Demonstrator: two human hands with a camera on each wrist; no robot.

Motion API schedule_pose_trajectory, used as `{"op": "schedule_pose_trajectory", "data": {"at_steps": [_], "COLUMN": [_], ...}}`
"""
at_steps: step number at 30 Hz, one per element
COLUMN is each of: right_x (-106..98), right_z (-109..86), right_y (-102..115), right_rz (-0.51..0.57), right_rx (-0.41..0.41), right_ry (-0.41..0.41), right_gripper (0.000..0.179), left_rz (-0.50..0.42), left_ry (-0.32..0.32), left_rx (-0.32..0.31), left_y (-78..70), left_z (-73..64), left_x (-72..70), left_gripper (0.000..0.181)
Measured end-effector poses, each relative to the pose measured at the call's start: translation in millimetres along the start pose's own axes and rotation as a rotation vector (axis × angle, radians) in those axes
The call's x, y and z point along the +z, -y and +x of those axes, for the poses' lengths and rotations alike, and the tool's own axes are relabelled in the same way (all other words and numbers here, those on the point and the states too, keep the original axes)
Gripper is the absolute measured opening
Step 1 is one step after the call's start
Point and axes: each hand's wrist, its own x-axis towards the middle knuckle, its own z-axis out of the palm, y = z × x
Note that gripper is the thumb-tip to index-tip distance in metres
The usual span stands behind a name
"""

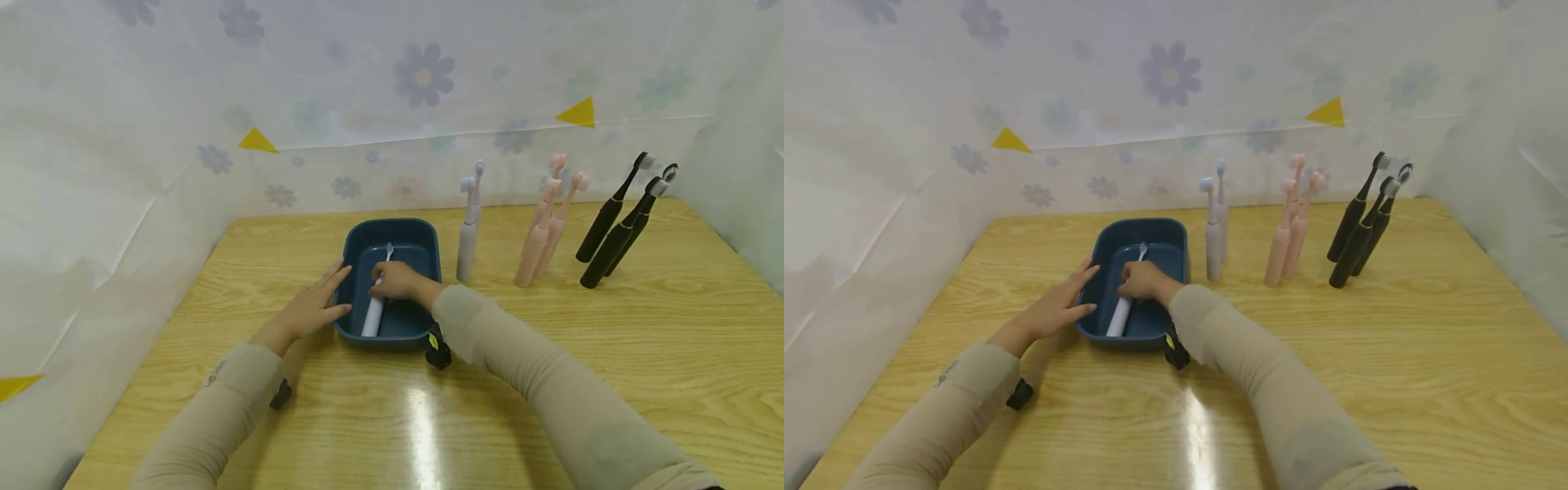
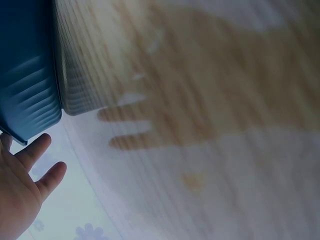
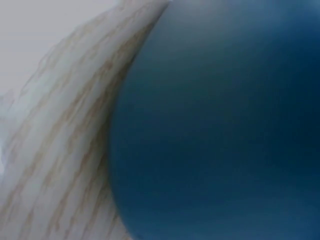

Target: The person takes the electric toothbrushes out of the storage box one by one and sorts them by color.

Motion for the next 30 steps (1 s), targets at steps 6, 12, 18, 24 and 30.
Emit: {"op": "schedule_pose_trajectory", "data": {"at_steps": [6,12,18,24,30], "right_x": [-1,-2,-3,-3,-4], "right_z": [0.5,0.1,-5.3,-8.8,-13.8], "right_y": [0,-1,1,2,3], "right_rz": [-0.047,0.034,0.082,0.127,0.236], "right_rx": [-0.056,-0.072,-0.106,-0.128,-0.153], "right_ry": [-0.103,-0.178,-0.224,-0.306,-0.411], "right_gripper": [0.026,0.027,0.026,0.028,0.034], "left_rz": [0.000,0.005,0.012,-0.002,-0.004], "left_ry": [-0.002,-0.003,-0.009,-0.011,-0.006], "left_rx": [0.001,0.004,0.018,0.008,0.004], "left_y": [-0.7,-1.1,-1.1,-1.0,-1.8], "left_z": [-0.2,1.1,1.8,0.0,-0.9], "left_x": [-0.9,-0.8,0.0,0.0,-0.9], "left_gripper": [0.064,0.064,0.064,0.065,0.065]}}
